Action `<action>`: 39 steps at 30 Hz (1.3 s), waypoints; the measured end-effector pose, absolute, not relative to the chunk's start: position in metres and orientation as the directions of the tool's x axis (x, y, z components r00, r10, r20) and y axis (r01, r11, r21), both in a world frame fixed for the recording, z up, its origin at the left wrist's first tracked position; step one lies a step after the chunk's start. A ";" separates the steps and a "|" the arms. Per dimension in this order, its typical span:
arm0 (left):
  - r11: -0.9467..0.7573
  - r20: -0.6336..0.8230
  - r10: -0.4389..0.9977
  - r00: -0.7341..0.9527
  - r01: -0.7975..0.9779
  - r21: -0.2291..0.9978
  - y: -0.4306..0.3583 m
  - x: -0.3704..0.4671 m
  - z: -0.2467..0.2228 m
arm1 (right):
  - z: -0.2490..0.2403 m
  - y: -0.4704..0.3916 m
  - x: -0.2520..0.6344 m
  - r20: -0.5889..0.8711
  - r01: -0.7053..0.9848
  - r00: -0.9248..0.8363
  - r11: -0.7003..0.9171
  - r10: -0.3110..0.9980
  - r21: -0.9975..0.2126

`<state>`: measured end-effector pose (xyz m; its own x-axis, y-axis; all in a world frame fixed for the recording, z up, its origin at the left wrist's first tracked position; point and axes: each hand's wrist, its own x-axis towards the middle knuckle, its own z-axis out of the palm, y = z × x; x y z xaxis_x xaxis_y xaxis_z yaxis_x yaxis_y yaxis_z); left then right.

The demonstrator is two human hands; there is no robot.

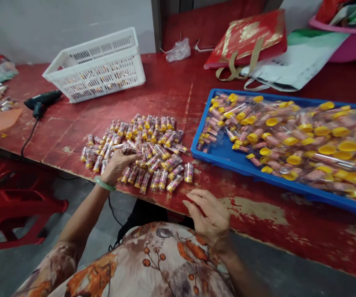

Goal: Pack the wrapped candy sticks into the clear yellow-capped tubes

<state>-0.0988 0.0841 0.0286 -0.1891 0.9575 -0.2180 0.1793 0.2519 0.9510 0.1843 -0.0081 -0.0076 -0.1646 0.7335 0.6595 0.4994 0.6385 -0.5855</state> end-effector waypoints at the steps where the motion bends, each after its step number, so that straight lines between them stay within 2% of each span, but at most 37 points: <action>1: 0.229 -0.181 0.966 -0.182 0.288 0.930 0.091 -0.104 0.029 | -0.009 -0.008 0.187 0.658 0.503 -0.164 0.636 0.735 -0.585; 4: 0.204 -0.136 0.976 -0.170 0.486 0.850 0.101 -0.114 0.028 | -0.012 -0.005 0.192 0.643 0.499 -0.159 0.623 0.750 -0.603; 11: 0.197 -0.134 0.980 -0.148 0.620 0.759 0.115 -0.105 0.022 | -0.007 0.005 0.188 0.645 0.466 -0.152 0.630 0.749 -0.621; 14: 0.161 -0.107 0.987 -0.123 0.649 0.744 0.125 -0.099 0.022 | 0.008 0.020 0.195 0.680 0.461 -0.193 0.677 0.707 -0.573; 17: 0.125 -0.071 0.992 -0.108 0.667 0.735 0.129 -0.099 0.024 | 0.026 0.055 0.223 0.694 0.589 -0.230 0.666 0.682 -0.458; 19: 0.125 -0.045 0.989 -0.140 0.642 0.756 0.124 -0.100 0.028 | 0.036 0.092 0.248 0.628 0.760 -0.223 0.536 0.745 -0.366; 20: 0.134 -0.031 0.983 -0.182 0.592 0.795 0.119 -0.099 0.030 | 0.040 0.113 0.259 0.535 0.844 -0.233 0.442 0.812 -0.303; 21: 0.145 -0.022 0.969 -0.246 0.496 0.856 0.113 -0.097 0.033 | 0.042 0.134 0.267 0.369 0.907 -0.274 0.366 0.888 -0.207; 22: 0.150 -0.035 0.948 -0.316 0.347 0.926 0.105 -0.093 0.036 | 0.041 0.155 0.272 0.172 0.936 -0.321 0.340 0.931 -0.094; 24: 0.151 -0.167 0.909 -0.381 -0.072 0.986 0.088 -0.081 0.041 | 0.035 0.191 0.271 0.008 0.934 -0.355 0.355 0.935 -0.036; 26: 0.214 -0.362 0.892 -0.272 -0.452 0.866 0.071 -0.062 0.044 | 0.024 0.216 0.261 -0.071 0.925 -0.381 0.380 0.922 -0.029; 28: 0.324 -0.496 0.862 -0.105 -0.639 0.698 0.057 -0.042 0.045 | 0.012 0.228 0.250 -0.111 0.923 -0.385 0.384 0.916 -0.030; 30: 0.416 -0.568 0.823 0.008 -0.690 0.592 0.048 -0.023 0.044 | 0.004 0.230 0.243 -0.119 0.927 -0.376 0.373 0.919 -0.045; 32: 0.483 -0.589 0.803 0.085 -0.673 0.560 0.042 -0.008 0.042 | 0.001 0.226 0.242 -0.109 0.931 -0.364 0.357 0.925 -0.081; 37: 0.478 -0.494 0.858 0.139 -0.567 0.671 0.038 0.013 0.040 | 0.007 0.204 0.257 0.023 0.928 -0.288 0.285 0.957 -0.241; 39: 0.494 -0.503 0.850 0.154 -0.566 0.660 0.038 0.015 0.039 | 0.013 0.196 0.266 0.094 0.912 -0.223 0.242 0.970 -0.331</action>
